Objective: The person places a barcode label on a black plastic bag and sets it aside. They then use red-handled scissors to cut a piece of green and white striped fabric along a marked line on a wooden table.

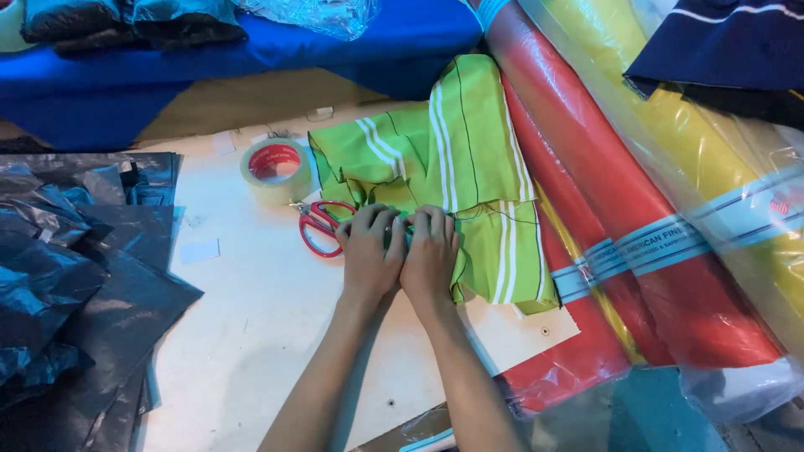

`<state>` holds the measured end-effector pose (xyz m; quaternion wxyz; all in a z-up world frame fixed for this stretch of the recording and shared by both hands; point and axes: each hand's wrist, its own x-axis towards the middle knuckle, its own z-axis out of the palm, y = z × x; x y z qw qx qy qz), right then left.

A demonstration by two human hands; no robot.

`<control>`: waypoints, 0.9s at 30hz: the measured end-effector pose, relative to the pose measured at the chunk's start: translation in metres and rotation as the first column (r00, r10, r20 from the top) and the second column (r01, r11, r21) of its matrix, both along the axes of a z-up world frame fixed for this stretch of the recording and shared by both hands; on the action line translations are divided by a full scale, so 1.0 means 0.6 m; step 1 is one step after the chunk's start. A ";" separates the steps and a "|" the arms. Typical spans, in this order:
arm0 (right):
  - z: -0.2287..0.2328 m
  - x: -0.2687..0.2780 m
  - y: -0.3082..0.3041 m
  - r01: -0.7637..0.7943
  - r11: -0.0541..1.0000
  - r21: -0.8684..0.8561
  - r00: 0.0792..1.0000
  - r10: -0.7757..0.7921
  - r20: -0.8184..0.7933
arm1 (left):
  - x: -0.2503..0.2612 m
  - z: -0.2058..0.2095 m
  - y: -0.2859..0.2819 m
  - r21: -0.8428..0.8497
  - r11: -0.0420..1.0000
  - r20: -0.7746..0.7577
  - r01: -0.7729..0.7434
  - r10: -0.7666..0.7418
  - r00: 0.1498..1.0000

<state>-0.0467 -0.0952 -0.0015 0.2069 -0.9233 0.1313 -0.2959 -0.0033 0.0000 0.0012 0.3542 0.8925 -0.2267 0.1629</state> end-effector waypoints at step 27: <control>0.063 0.015 0.057 -0.054 0.998 0.015 0.997 0.053 0.054 | 0.028 0.008 0.051 -0.331 0.934 0.114 -0.130 0.177 0.978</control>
